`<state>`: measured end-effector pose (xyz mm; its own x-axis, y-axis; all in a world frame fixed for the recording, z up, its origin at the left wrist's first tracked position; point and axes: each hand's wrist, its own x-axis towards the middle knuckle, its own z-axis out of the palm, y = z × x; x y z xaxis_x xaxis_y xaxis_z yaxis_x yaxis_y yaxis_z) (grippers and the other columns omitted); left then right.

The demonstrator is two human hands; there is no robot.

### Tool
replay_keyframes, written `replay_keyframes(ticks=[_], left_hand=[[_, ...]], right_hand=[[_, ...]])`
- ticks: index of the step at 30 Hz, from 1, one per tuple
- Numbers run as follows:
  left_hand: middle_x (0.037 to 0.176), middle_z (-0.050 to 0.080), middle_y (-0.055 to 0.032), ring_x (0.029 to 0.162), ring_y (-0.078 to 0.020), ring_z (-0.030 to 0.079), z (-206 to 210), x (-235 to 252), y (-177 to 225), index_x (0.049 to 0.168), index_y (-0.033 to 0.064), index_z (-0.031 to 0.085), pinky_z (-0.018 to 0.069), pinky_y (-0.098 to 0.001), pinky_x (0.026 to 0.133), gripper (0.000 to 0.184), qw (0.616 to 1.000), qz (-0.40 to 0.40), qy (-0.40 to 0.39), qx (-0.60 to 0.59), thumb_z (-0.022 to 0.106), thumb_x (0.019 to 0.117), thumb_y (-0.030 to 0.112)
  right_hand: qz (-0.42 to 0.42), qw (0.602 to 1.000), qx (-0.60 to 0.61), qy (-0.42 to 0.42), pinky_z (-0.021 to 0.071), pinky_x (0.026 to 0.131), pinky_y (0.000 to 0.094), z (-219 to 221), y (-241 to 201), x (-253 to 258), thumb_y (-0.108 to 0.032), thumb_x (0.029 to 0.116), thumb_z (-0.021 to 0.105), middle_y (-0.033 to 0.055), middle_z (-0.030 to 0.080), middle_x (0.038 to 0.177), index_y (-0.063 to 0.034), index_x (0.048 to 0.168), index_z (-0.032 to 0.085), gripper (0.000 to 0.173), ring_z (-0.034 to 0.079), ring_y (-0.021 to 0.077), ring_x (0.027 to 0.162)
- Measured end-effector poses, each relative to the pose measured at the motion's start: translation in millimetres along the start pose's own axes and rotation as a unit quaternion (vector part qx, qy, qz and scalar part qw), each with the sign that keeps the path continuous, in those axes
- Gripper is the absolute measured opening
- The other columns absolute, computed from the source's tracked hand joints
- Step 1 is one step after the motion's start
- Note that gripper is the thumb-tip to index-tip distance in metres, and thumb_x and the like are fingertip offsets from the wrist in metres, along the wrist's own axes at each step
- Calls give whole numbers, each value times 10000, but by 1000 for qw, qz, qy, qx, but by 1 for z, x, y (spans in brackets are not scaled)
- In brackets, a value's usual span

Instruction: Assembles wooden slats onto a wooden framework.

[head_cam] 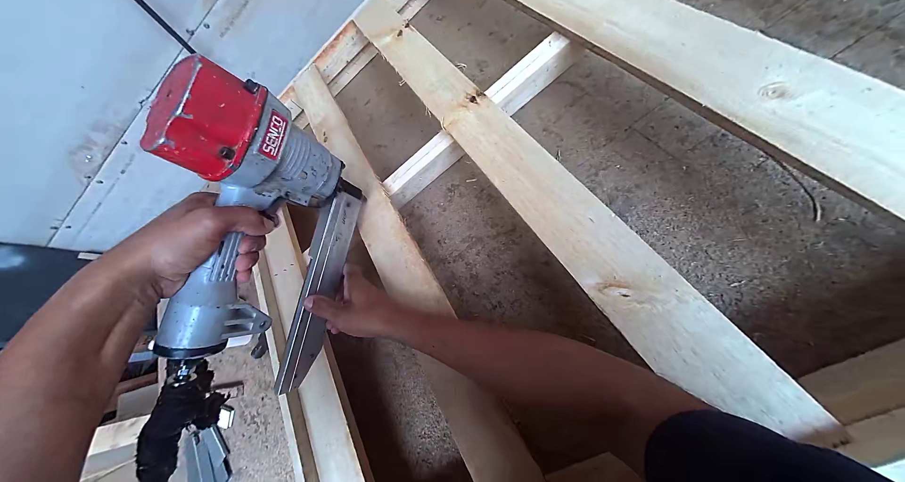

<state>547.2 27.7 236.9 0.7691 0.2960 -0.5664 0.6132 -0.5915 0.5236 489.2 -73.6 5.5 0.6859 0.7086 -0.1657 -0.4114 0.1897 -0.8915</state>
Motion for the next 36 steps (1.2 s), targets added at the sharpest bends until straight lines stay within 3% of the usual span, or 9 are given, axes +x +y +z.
replay_keyframes(ticks=[2,7,11,14,16,19,24,30,36], left_hand=[[572,479,-26,432,-149,536,0,-4,1,955,83,607,550,-338,434,128,1000,9,11,-10,516,995,164],[571,472,-25,428,-144,535,-3,15,2,1010,81,624,553,-340,429,152,1000,14,-15,-16,503,973,166],[565,477,-32,426,-154,533,-1,13,6,950,85,610,542,-341,422,127,1000,8,-8,-7,509,970,161],[594,516,-68,455,-192,561,11,2,25,985,61,624,557,-373,443,162,999,36,-11,30,516,1014,180],[591,526,-72,461,-197,580,21,-2,40,983,62,627,572,-378,451,167,998,56,-21,15,513,1007,182],[590,518,-47,468,-175,580,51,-9,79,960,73,604,575,-356,468,157,997,78,-12,-21,505,1035,169],[598,524,-47,464,-168,578,94,18,133,951,67,591,583,-370,466,134,996,73,-37,-25,513,1025,147],[586,497,-30,447,-145,548,108,27,153,915,82,583,566,-335,455,157,999,41,-8,-19,500,1030,147],[574,462,-19,433,-137,510,110,29,157,860,97,582,545,-322,446,175,999,19,-10,-29,498,1007,141]], right_hand=[[-12,1000,-5,15,627,724,410,1,0,0,-495,922,731,123,687,950,-62,1366,392,707,722,208,760],[-24,997,-46,63,584,858,442,-3,4,5,-542,870,753,134,687,1082,-40,1393,410,802,700,222,993],[-39,998,-2,49,588,830,379,-5,3,7,-492,834,801,127,677,1063,-8,1390,409,834,689,169,884],[-15,998,56,-31,601,799,301,-32,-27,-13,-372,892,800,138,673,1072,31,1511,227,935,697,125,838],[14,997,57,-54,610,823,328,-58,-51,-36,-324,926,773,178,660,1162,9,1547,189,916,710,169,896],[-1,998,20,-57,629,815,383,-105,-73,-63,-310,974,722,171,684,1102,-24,1506,300,737,737,226,877],[-52,996,33,-64,642,754,362,-171,-72,-66,-250,970,731,124,708,958,-38,1364,404,555,745,214,781],[-23,995,74,-67,637,789,374,-182,-75,-56,-333,953,746,148,700,1088,-48,1447,364,686,745,220,848],[-17,996,66,-49,634,757,369,-184,-74,-58,-391,931,758,136,693,1039,-58,1460,332,756,735,205,809]])
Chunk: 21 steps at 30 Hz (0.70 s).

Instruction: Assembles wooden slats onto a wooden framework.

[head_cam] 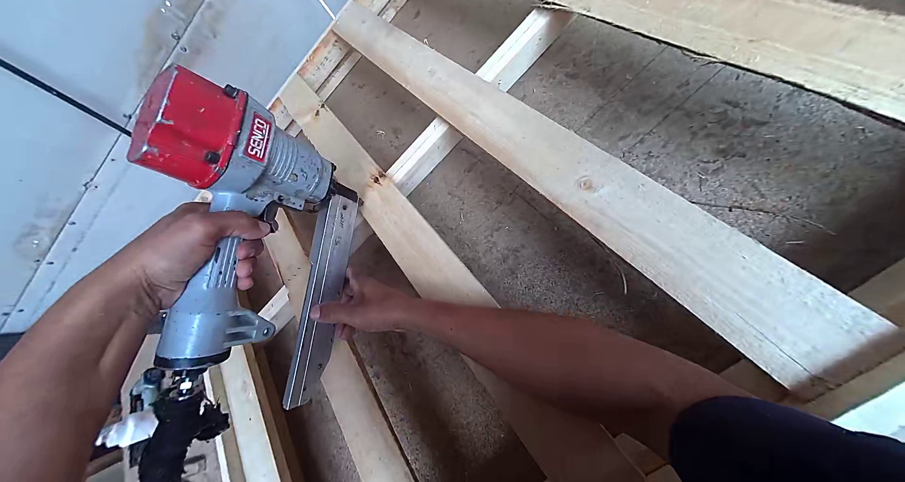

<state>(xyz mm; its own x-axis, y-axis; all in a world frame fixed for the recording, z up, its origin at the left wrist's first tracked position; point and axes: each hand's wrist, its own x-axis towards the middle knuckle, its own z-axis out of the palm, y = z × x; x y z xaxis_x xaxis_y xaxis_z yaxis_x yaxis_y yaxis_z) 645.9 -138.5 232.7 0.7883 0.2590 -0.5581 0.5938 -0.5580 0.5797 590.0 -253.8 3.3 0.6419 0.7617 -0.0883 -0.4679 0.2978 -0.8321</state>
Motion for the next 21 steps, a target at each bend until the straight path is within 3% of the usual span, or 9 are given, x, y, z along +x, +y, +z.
replay_keyframes(ticks=[10,21], left_hand=[[579,462,-19,429,-138,509,17,2,17,884,98,582,544,-322,441,169,1000,5,0,10,488,1017,146],[567,464,-9,415,-124,501,32,6,36,917,89,586,530,-309,421,140,1000,2,9,22,498,1011,145]], right_hand=[[17,998,-2,56,617,735,375,-6,-5,-10,-426,906,771,140,666,1023,-75,1470,313,806,707,198,778],[-20,986,-40,163,607,738,433,-9,-3,-7,-489,861,765,108,682,997,-86,1359,454,712,702,207,804]])
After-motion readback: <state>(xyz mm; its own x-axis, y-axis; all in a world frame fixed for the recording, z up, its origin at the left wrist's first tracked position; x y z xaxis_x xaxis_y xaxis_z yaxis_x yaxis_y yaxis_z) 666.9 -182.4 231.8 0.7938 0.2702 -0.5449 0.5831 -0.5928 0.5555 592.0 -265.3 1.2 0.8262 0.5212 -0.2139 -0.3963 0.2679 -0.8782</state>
